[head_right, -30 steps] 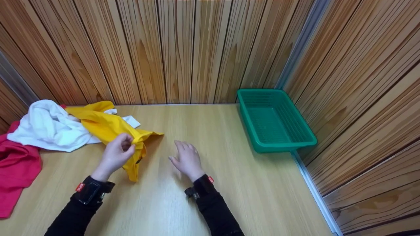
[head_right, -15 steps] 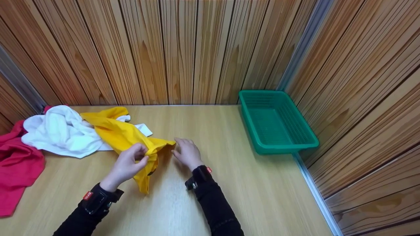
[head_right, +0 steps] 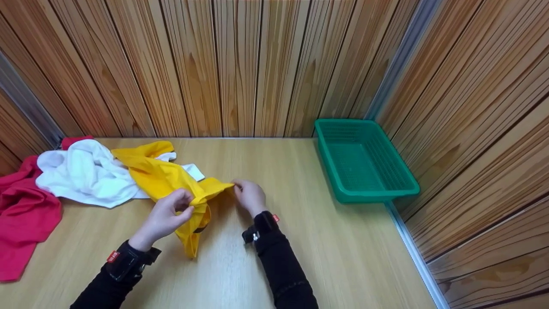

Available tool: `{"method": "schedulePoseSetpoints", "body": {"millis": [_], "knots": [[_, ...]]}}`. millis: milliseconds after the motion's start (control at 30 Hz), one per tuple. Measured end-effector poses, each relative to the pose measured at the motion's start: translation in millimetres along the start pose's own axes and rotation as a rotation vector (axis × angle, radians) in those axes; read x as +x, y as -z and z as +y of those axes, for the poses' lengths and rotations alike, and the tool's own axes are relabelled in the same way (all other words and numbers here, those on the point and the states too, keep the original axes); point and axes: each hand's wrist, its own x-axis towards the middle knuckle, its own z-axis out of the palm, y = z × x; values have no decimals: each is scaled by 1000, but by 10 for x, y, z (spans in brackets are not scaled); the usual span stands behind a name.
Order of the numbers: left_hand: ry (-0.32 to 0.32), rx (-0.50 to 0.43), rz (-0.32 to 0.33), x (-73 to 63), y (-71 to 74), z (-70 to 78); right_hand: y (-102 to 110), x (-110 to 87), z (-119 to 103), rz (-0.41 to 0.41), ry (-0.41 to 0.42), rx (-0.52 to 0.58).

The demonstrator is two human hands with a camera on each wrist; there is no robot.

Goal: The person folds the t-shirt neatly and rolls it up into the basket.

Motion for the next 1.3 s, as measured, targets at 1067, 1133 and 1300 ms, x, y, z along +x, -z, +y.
{"method": "schedulePoseSetpoints", "body": {"millis": [1067,1133,1300], "knots": [[-247,35,300,677,712,788,1992,44,-1381,416,383,668],[-287,30,299,714,738,878,2095,31,-1468,441,417,673],[-357,23,302,786,779,1034,2270,35,-1613,486,476,675]]}}
